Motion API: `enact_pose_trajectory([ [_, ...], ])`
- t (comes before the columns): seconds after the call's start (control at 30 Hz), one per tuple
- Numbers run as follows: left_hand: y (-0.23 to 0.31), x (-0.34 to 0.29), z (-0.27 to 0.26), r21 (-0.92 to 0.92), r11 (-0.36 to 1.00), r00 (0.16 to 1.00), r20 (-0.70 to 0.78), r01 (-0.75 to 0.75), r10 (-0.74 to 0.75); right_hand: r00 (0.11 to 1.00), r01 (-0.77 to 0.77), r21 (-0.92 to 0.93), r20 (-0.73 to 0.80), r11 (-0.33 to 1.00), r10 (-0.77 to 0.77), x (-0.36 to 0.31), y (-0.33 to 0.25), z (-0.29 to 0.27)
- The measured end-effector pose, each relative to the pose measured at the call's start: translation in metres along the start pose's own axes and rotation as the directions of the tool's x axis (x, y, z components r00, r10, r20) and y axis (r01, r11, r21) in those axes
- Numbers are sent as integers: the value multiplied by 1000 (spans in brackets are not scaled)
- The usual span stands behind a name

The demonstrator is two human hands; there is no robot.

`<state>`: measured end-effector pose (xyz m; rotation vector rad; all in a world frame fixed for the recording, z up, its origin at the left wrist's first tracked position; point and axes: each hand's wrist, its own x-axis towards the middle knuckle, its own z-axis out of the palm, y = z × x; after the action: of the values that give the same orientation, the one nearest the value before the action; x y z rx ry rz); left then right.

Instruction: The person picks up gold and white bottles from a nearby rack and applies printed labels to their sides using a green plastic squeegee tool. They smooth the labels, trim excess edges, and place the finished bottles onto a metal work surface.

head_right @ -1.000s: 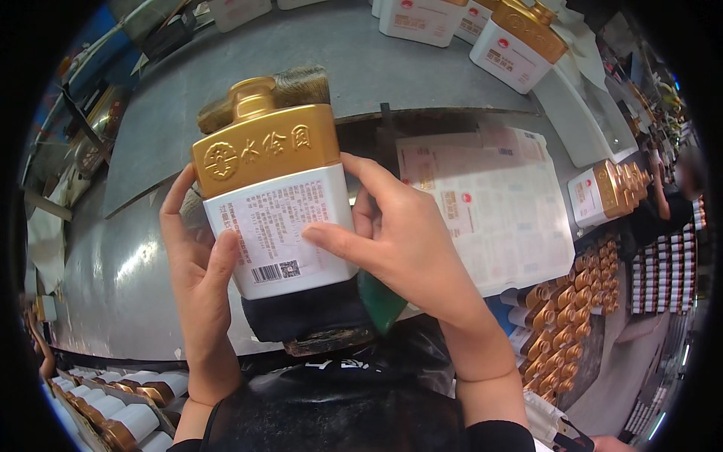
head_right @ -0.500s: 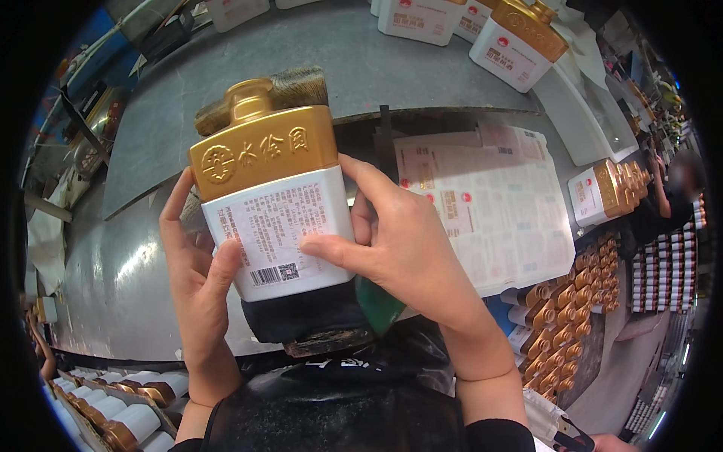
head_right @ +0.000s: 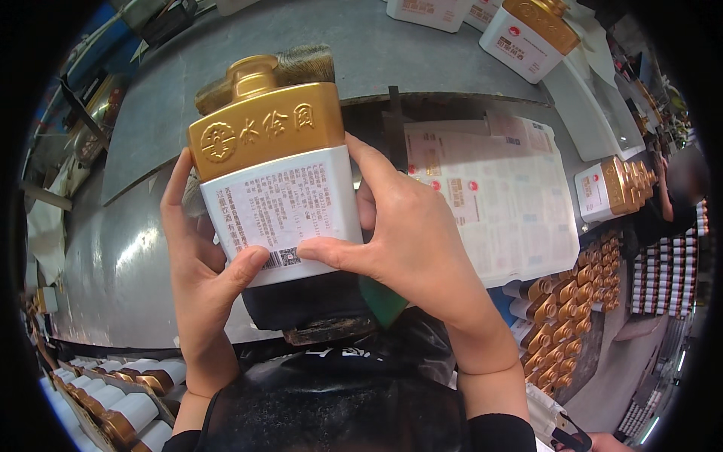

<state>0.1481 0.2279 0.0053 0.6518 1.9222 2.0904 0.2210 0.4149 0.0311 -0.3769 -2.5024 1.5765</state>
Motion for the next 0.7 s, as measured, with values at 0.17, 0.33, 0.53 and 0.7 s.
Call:
enact_pose_trajectory([
  [0.17, -1, 1, -4, 54, 997, 998, 29, -51, 49, 1000, 22, -55, 24, 998, -21, 0, 0, -3],
  [0.33, 2, 2, -7, -10, 1000, 999, 31, -24, 24, 999, -6, 23, 34, 1000, 5, 2, 5, -9],
  [0.53, 0, 3, -7, -45, 999, 1000, 2, -12, 12, 1000, -25, 20, 5, 999, 25, 3, 5, -7],
  [0.7, 1, 7, -3, -20, 1000, 1000, -19, 23, -23, 1000, -12, -21, -18, 1000, 11, 4, 6, -5],
])
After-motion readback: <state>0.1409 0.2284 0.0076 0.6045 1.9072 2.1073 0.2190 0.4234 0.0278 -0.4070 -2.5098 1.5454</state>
